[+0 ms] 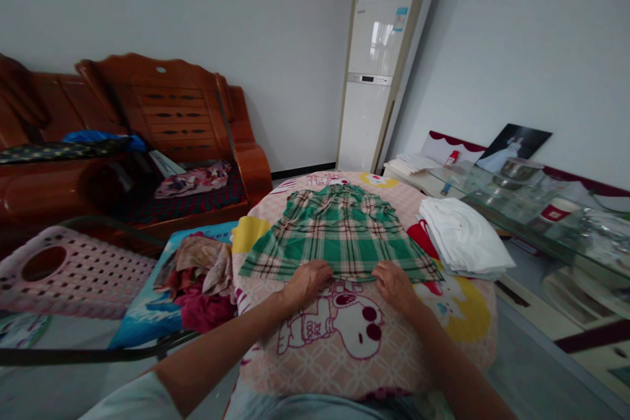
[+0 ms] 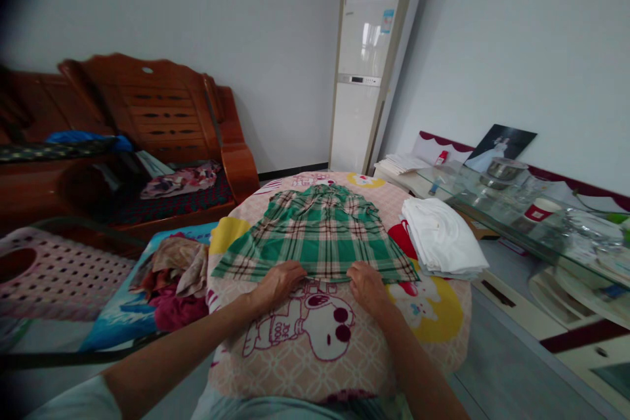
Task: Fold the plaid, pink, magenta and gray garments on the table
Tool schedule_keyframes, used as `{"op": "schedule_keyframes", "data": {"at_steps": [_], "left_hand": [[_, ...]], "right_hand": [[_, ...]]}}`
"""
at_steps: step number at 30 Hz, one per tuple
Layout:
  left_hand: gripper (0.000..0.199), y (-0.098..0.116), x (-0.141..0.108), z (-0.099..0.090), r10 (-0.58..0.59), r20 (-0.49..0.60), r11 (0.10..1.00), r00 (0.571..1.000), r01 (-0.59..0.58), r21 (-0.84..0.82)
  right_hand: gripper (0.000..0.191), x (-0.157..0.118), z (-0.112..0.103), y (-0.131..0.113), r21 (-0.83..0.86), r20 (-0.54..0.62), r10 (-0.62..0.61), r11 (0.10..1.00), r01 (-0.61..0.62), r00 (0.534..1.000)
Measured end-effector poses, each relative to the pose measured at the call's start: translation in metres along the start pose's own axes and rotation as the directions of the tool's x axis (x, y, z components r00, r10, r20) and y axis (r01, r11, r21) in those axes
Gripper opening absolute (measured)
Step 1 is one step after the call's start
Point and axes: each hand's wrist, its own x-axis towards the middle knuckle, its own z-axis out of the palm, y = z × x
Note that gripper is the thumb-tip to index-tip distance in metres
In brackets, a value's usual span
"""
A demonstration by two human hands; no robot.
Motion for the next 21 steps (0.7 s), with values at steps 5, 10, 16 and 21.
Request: {"op": "schedule_keyframes", "data": {"at_steps": [5,10,16,21], "left_hand": [[0.018,0.008,-0.01,-0.01,0.148,0.134,0.989,0.98,-0.143,-0.044],[0.026,0.021,-0.022,-0.014,0.212,0.164,0.975,0.964,-0.198,-0.097],[0.027,0.02,-0.022,-0.029,0.2,0.067,0.952,0.977,-0.178,-0.249],[0.026,-0.027,-0.012,-0.048,-0.242,-0.197,0.967,0.95,0.221,-0.123]], "right_hand": [[0.023,-0.009,-0.01,0.0,0.023,0.126,0.01,1.0,-0.013,0.992],[0.019,-0.017,-0.02,-0.009,0.012,0.279,0.033,0.999,-0.038,0.96],[0.017,-0.015,-0.037,-0.016,0.061,0.344,0.036,0.996,-0.061,0.938],[0.01,-0.003,-0.042,-0.039,0.201,0.244,-0.005,0.979,-0.045,0.97]]}}
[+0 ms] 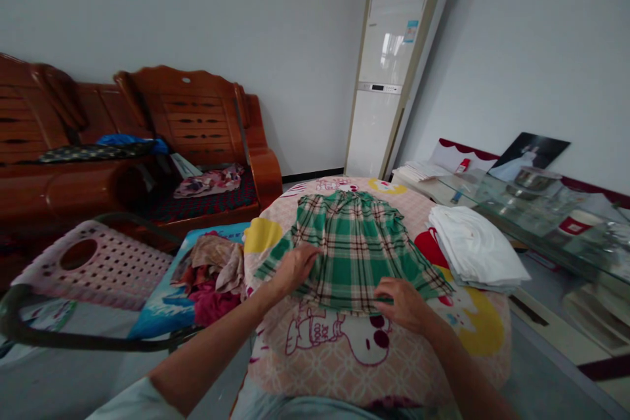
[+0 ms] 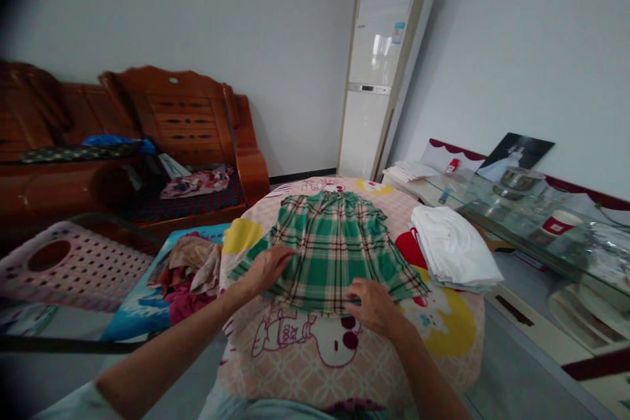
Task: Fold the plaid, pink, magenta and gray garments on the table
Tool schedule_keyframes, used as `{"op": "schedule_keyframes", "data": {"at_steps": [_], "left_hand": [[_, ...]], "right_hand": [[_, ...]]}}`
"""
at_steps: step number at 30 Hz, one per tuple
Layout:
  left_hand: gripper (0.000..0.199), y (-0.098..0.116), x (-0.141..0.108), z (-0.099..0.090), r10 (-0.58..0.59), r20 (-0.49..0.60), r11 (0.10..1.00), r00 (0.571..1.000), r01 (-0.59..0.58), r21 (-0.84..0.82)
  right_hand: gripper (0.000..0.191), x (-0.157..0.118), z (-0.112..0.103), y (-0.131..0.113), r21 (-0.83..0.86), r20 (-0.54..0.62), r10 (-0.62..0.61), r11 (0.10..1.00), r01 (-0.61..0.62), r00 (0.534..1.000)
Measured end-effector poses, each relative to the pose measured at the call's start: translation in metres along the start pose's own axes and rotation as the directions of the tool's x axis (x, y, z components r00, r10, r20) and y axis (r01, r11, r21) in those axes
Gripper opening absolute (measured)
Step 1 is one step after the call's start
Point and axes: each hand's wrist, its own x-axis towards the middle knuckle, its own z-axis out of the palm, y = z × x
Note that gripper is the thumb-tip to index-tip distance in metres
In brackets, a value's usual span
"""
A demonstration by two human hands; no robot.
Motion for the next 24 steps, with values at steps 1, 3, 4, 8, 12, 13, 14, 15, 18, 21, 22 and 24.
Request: {"op": "schedule_keyframes", "data": {"at_steps": [1,3,4,8,12,13,14,15,18,21,22,24], "left_hand": [[0.029,-0.011,0.004,-0.005,-0.088,-0.037,0.992,0.995,0.091,0.088],[0.034,-0.032,0.009,-0.013,-0.241,-0.068,0.929,0.968,0.251,0.274],[0.036,-0.041,0.009,-0.017,-0.301,-0.068,0.885,0.951,0.306,0.351],[0.033,-0.058,0.001,-0.019,-0.424,-0.015,0.775,0.906,0.371,0.511],[0.031,-0.057,-0.006,-0.012,-0.458,0.009,0.756,0.889,0.384,0.53],[0.031,-0.056,-0.006,-0.011,-0.467,0.02,0.759,0.884,0.389,0.522],[0.032,-0.056,-0.005,-0.011,-0.475,0.035,0.765,0.879,0.393,0.511],[0.033,-0.055,-0.005,-0.012,-0.484,0.05,0.769,0.874,0.397,0.502],[0.035,-0.054,-0.004,-0.021,-0.5,0.07,0.761,0.863,0.399,0.511],[0.036,-0.053,-0.01,-0.035,-0.5,0.033,0.734,0.866,0.403,0.546],[0.036,-0.053,-0.013,-0.038,-0.5,0.022,0.726,0.866,0.406,0.555],[0.037,-0.053,-0.02,-0.043,-0.513,0.022,0.709,0.858,0.409,0.574]], "right_hand": [[0.011,0.004,0.003,-0.008,0.028,-0.015,-0.014,1.0,0.015,1.0],[0.013,0.012,0.014,-0.023,0.069,-0.031,-0.054,0.996,0.056,0.998],[0.01,0.016,0.02,-0.03,0.079,-0.031,-0.083,0.993,0.085,0.996],[0.017,0.026,0.047,-0.049,-0.007,0.017,-0.178,0.984,0.178,0.984],[0.01,0.031,0.059,-0.053,-0.157,0.072,-0.165,0.972,0.175,0.984],[0.009,0.032,0.06,-0.053,-0.175,0.079,-0.16,0.969,0.172,0.984],[0.009,0.032,0.06,-0.053,-0.187,0.086,-0.158,0.967,0.172,0.984],[0.01,0.033,0.059,-0.054,-0.193,0.092,-0.157,0.966,0.173,0.983],[0.013,0.033,0.056,-0.055,-0.195,0.102,-0.154,0.966,0.172,0.983],[0.013,0.031,0.054,-0.057,-0.178,0.101,-0.16,0.968,0.176,0.982],[0.013,0.03,0.053,-0.058,-0.171,0.105,-0.167,0.968,0.183,0.98],[0.013,0.029,0.054,-0.058,-0.161,0.121,-0.183,0.966,0.201,0.976]]}}
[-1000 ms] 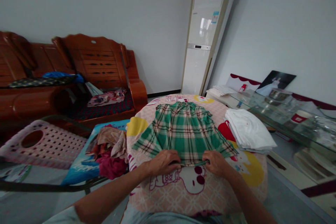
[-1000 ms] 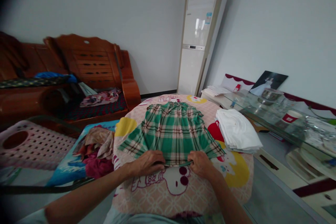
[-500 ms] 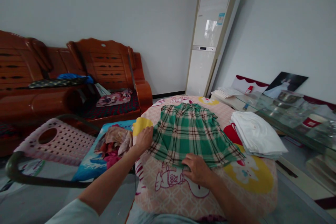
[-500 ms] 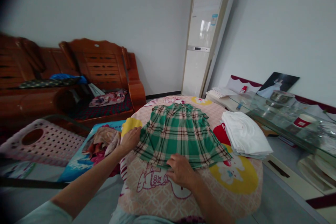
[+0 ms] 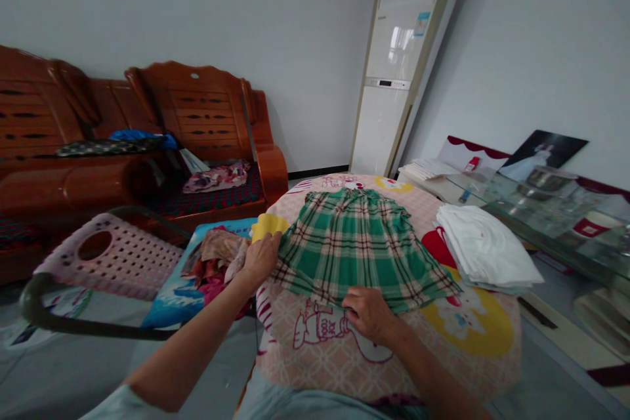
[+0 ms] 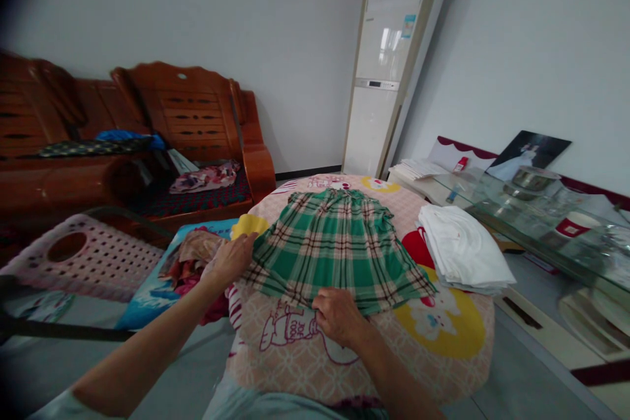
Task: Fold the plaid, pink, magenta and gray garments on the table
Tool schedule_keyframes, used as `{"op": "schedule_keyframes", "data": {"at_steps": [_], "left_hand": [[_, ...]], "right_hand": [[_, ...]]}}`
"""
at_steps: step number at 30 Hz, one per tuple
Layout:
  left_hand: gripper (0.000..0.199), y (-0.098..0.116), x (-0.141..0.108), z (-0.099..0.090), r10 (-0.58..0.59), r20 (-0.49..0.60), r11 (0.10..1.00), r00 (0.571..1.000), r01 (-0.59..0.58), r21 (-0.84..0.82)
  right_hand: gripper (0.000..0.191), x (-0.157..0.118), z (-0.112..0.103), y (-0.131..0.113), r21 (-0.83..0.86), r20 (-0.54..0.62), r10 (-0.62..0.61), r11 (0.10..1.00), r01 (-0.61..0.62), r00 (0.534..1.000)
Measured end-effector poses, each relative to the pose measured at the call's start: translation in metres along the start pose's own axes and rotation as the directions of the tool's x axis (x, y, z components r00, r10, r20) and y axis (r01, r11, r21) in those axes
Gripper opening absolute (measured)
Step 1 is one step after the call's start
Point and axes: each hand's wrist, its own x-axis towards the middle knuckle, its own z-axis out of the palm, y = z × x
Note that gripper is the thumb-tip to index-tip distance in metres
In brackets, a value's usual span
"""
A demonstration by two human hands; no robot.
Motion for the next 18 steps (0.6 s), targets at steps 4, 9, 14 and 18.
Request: {"op": "schedule_keyframes", "data": {"at_steps": [4,9,14,18], "left_hand": [[0.035,-0.008,-0.005,0.007,0.037,0.062,0.999,0.997,-0.037,0.012],[0.043,-0.016,-0.002,0.015,0.08,0.083,0.997,0.993,-0.08,0.003],[0.041,-0.014,-0.001,0.003,0.034,0.134,0.998,0.99,-0.04,0.042],[0.032,0.008,0.002,-0.011,0.099,-0.001,0.993,0.995,-0.099,-0.064]], "right_hand": [[0.013,-0.002,0.005,0.001,0.012,0.01,-0.021,1.0,0.02,1.0],[0.013,-0.002,0.008,-0.001,0.016,0.015,-0.044,0.999,0.044,0.999],[0.012,-0.006,0.003,0.007,0.128,-0.074,-0.035,0.991,0.045,0.997],[0.021,-0.022,-0.009,0.057,0.185,-0.369,0.244,0.965,-0.187,0.897]]}}
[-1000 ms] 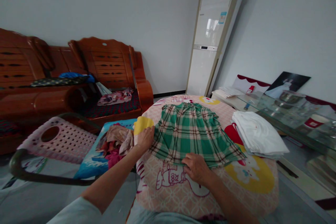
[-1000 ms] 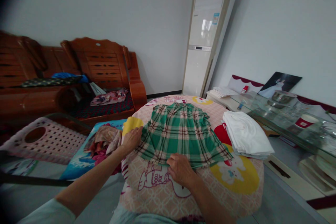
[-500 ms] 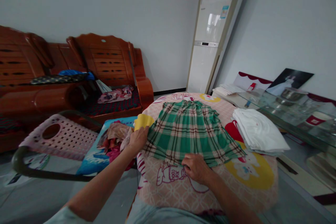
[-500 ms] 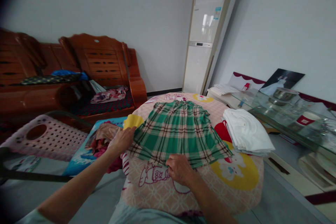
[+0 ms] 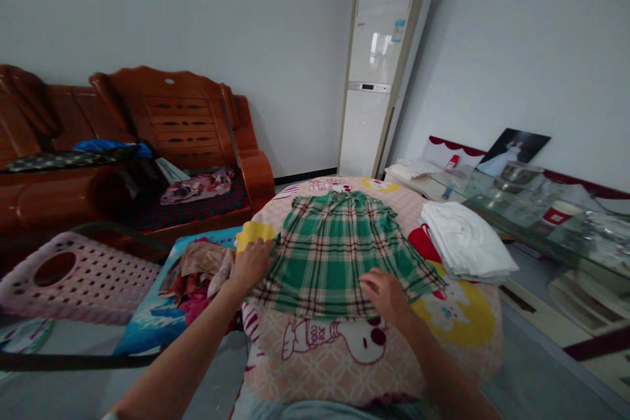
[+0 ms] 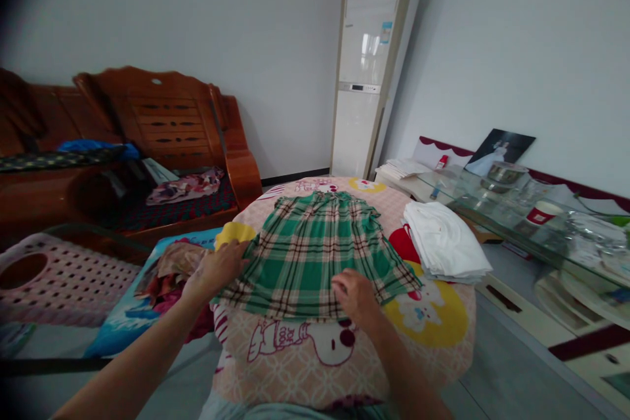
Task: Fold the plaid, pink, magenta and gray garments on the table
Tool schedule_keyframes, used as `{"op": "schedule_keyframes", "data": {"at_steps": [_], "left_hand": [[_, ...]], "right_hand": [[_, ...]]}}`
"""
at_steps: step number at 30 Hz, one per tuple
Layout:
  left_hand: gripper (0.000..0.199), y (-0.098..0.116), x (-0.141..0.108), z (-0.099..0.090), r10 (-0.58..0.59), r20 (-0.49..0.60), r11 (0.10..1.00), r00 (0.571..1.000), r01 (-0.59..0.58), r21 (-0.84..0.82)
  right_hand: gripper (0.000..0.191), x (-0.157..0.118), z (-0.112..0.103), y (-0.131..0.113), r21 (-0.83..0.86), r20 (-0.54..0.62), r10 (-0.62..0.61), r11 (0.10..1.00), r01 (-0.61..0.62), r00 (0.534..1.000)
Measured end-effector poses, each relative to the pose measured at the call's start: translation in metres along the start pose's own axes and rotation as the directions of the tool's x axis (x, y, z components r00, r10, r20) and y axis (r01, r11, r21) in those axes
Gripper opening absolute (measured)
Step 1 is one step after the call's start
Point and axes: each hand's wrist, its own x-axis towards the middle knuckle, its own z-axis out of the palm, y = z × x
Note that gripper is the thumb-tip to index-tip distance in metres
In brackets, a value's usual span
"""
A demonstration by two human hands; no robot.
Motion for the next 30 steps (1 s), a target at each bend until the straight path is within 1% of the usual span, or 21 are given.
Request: {"op": "schedule_keyframes", "data": {"at_steps": [1,2,3,4,6,7,8,10,12,13,14,17,18,20,23,26,28,30], "left_hand": [[0.031,0.01,0.002,-0.001,0.05,-0.053,0.996,0.997,-0.054,-0.074],[0.03,0.022,0.003,-0.001,0.113,-0.103,0.979,0.988,-0.129,-0.16],[0.029,0.036,0.004,0.0,0.186,-0.147,0.943,0.971,-0.219,-0.251],[0.028,0.051,0.003,0.003,0.261,-0.191,0.89,0.946,-0.313,-0.331],[0.026,0.085,-0.001,0.011,0.4,-0.239,0.762,0.885,-0.466,-0.449],[0.026,0.102,-0.006,0.016,0.471,-0.248,0.696,0.847,-0.529,-0.486],[0.025,0.117,-0.011,0.022,0.54,-0.251,0.631,0.804,-0.583,-0.511],[0.027,0.144,-0.021,0.033,0.658,-0.251,0.515,0.71,-0.667,-0.538],[0.029,0.16,-0.029,0.044,0.73,-0.244,0.438,0.638,-0.712,-0.55],[0.03,0.165,-0.032,0.048,0.752,-0.241,0.412,0.613,-0.724,-0.554],[0.031,0.167,-0.033,0.052,0.766,-0.24,0.395,0.597,-0.731,-0.557],[0.036,0.169,-0.033,0.058,0.793,-0.236,0.367,0.561,-0.75,-0.549],[0.039,0.168,-0.032,0.059,0.805,-0.229,0.364,0.547,-0.76,-0.539],[0.042,0.168,-0.03,0.06,0.832,-0.199,0.364,0.518,-0.781,-0.508],[0.043,0.168,-0.029,0.065,0.857,-0.163,0.375,0.489,-0.808,-0.456],[0.045,0.17,-0.028,0.072,0.873,-0.158,0.364,0.462,-0.831,-0.42],[0.046,0.17,-0.028,0.074,0.877,-0.164,0.355,0.452,-0.838,-0.414],[0.048,0.169,-0.028,0.073,0.88,-0.163,0.347,0.447,-0.838,-0.42]], "right_hand": [[0.024,0.0,-0.008,0.018,-0.05,-0.107,0.081,0.995,-0.087,0.991],[0.027,0.0,-0.017,0.036,-0.115,-0.197,0.166,0.975,-0.191,0.966],[0.029,-0.001,-0.026,0.054,-0.183,-0.266,0.257,0.933,-0.31,0.929],[0.029,-0.002,-0.034,0.071,-0.247,-0.295,0.335,0.878,-0.411,0.895],[0.027,-0.005,-0.046,0.098,-0.341,-0.325,0.492,0.736,-0.585,0.808],[0.025,-0.007,-0.05,0.109,-0.377,-0.31,0.528,0.695,-0.612,0.791],[0.022,-0.008,-0.053,0.116,-0.412,-0.287,0.549,0.669,-0.618,0.785],[0.019,-0.009,-0.055,0.124,-0.471,-0.23,0.547,0.661,-0.584,0.805],[0.021,-0.009,-0.055,0.125,-0.474,-0.214,0.53,0.677,-0.562,0.82],[0.022,-0.008,-0.054,0.124,-0.447,-0.235,0.532,0.684,-0.577,0.813],[0.023,-0.008,-0.054,0.122,-0.404,-0.268,0.541,0.688,-0.603,0.797],[0.026,-0.005,-0.055,0.117,-0.281,-0.365,0.582,0.675,-0.682,0.727],[0.026,-0.005,-0.054,0.116,-0.272,-0.372,0.59,0.668,-0.692,0.716],[0.026,-0.005,-0.055,0.116,-0.313,-0.334,0.604,0.653,-0.69,0.723],[0.023,-0.008,-0.058,0.118,-0.446,-0.256,0.637,0.59,-0.673,0.728],[0.021,-0.018,-0.066,0.122,-0.564,-0.246,0.616,0.537,-0.628,0.748],[0.022,-0.027,-0.071,0.123,-0.618,-0.242,0.585,0.522,-0.588,0.774],[0.023,-0.034,-0.073,0.122,-0.644,-0.231,0.571,0.518,-0.563,0.788]]}}
